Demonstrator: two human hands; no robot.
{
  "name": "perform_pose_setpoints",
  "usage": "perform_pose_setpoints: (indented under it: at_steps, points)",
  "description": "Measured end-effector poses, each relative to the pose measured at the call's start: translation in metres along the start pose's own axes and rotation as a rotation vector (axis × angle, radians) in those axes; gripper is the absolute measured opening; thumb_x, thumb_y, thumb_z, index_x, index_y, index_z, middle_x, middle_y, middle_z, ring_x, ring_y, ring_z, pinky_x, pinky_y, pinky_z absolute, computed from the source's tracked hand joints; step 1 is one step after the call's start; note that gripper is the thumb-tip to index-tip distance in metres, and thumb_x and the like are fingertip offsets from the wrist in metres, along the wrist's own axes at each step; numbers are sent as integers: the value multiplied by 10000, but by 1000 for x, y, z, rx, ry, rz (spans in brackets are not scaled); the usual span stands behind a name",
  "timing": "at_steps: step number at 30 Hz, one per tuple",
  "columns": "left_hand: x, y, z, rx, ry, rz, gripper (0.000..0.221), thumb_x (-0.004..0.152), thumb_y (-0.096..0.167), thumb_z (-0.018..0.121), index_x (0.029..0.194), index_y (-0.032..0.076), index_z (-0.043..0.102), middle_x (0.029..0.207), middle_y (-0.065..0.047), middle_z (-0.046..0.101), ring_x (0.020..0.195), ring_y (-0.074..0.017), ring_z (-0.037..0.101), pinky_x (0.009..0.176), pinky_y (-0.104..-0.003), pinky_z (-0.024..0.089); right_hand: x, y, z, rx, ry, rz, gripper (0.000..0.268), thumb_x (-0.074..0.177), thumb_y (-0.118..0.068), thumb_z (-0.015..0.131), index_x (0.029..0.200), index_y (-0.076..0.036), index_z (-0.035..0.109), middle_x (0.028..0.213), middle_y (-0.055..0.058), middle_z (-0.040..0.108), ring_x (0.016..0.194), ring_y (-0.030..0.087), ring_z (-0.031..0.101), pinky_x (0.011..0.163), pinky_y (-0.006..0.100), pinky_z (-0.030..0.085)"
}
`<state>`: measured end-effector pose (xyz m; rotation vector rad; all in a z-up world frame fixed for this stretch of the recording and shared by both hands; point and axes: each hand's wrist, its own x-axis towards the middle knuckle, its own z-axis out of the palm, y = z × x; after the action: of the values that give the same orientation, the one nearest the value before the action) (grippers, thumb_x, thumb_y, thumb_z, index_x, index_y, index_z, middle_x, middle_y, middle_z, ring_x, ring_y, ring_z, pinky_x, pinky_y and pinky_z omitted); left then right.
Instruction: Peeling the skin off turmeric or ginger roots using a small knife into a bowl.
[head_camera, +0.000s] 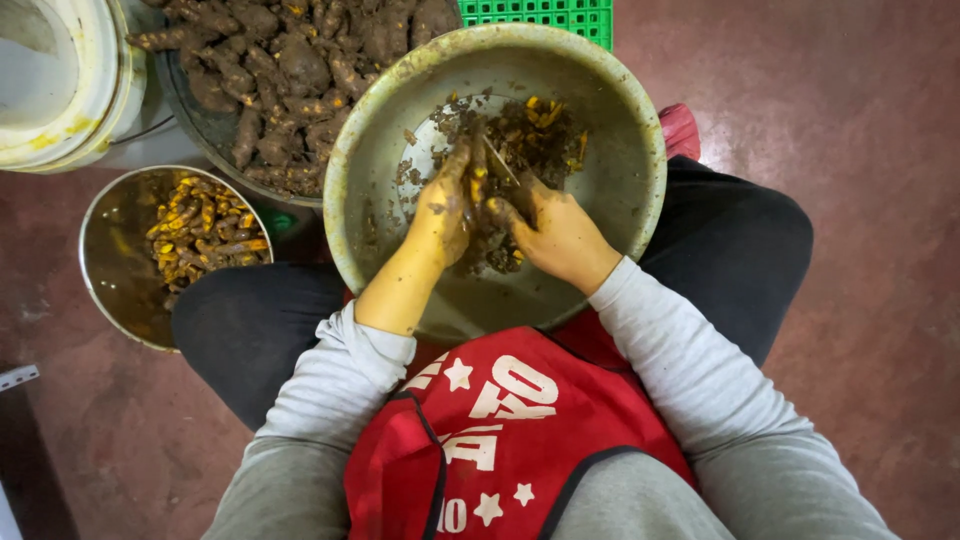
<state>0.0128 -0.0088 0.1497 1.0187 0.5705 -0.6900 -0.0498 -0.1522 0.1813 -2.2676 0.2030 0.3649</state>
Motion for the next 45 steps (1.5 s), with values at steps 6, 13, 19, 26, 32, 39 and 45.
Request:
perform_pose_setpoints:
  at_steps: [6,13,19,26,32,39,45]
  points:
    - [9,-3,-8,237,-99,231,606,991,423,629,1414,7,506,1269,-262,636,1200,-385,633,1033,-501,513,0,8,5,-99,-16,-76,468,1001,-436,616,1206,-15,612,957,309,726,948,526,698,794,646,562]
    - [-15,18,2,160,-76,254,502,971,324,662,1294,-52,585,1103,-271,664,1057,-406,669,959,-502,552,-2,7,1,-234,26,-166,500,1008,-427,607,1225,23,585,951,334,712,900,548,691,774,650,560]
    - [-13,11,9,-193,145,28,254,845,233,789,804,2,693,604,-155,611,453,-259,534,402,-380,404,-2,14,8,-404,47,-232,546,913,-408,686,1294,-28,592,1000,230,731,902,454,730,757,590,591]
    - [15,-5,-14,-186,-175,-111,291,946,384,640,858,106,622,680,-44,554,582,-172,551,373,-235,331,-9,-15,-8,-431,119,-334,582,948,-531,650,1252,-35,620,964,238,720,867,459,728,722,567,586]
    - [-23,17,6,-225,-161,-138,245,930,315,676,796,131,588,689,-19,517,581,-169,480,379,-240,274,-9,-8,0,-525,131,-278,683,938,-634,613,1293,-50,602,992,213,714,868,423,743,717,537,597]
    - [6,-18,-12,-246,-61,-154,212,894,250,697,767,91,641,624,-57,560,508,-147,519,368,-228,327,-7,8,7,-658,4,-210,458,941,-527,635,1026,-83,708,833,142,742,728,382,751,635,521,610]
    - [1,-9,-2,-272,-86,-122,223,844,296,743,834,80,688,701,-85,642,579,-214,597,397,-280,379,-10,-1,-2,-644,63,-232,635,824,-615,723,1180,-94,646,972,180,734,843,415,751,724,568,612]
